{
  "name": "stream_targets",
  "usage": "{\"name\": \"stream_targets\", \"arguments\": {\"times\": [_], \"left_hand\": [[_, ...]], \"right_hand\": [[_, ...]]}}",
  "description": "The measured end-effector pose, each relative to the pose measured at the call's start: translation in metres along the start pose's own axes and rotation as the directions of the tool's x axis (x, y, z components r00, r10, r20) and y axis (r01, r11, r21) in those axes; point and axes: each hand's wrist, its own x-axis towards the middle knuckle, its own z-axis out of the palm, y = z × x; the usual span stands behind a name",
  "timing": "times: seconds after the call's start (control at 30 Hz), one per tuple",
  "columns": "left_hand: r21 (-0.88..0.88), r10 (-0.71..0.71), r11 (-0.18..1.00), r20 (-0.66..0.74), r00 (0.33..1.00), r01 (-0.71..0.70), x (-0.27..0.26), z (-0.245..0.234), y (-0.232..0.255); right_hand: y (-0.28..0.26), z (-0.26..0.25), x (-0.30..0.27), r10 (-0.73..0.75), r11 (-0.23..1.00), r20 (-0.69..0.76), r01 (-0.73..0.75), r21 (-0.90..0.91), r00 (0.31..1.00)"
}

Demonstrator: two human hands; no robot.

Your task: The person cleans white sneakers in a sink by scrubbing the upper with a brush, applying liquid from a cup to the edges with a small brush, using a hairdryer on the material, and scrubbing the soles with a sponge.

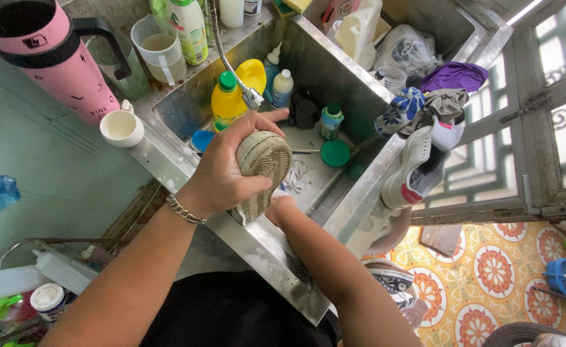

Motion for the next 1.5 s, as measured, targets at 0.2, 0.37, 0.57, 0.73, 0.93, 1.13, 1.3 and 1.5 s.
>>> {"name": "stream_targets", "arguments": {"times": [0.2,0.37,0.57,0.73,0.93,1.13,1.3,1.5], "left_hand": [[-0.412,-0.112,0.902,0.071,0.991,0.131,0.002,-0.005,-0.007],[-0.388,-0.198,0.899,0.051,0.979,0.202,0.006,-0.007,-0.009],[-0.204,-0.17,0.965,-0.002,0.985,0.166,0.015,0.017,-0.011],[-0.203,-0.149,0.969,-0.025,0.988,0.141,0.023,0.033,-0.022],[-0.358,-0.224,0.913,-0.046,0.973,0.194,0.027,0.037,-0.03],[-0.139,-0.17,0.979,-0.142,0.975,0.151,0.027,0.039,-0.022],[-0.087,-0.191,0.98,-0.18,0.965,0.178,0.03,0.038,-0.018],[-0.187,-0.227,0.962,-0.126,0.966,0.201,0.025,0.041,-0.021]], "right_hand": [[-0.013,-0.062,-0.056,0.161,0.972,0.133,-0.134,-0.192,0.978],[-0.027,-0.145,-0.167,0.244,0.958,-0.184,-0.207,0.199,0.952],[-0.052,-0.177,-0.254,0.361,0.669,-0.673,0.323,0.669,0.646],[-0.087,-0.198,-0.263,0.254,0.543,-0.805,0.61,0.577,0.536],[-0.119,-0.228,-0.251,0.218,0.752,-0.883,0.505,0.424,0.416],[-0.134,-0.228,-0.242,0.263,0.807,-0.916,0.451,0.382,0.305],[-0.149,-0.224,-0.249,0.18,0.903,-0.956,0.346,0.254,0.232],[-0.137,-0.23,-0.241,0.333,0.887,-0.916,0.256,0.385,0.222]]}}
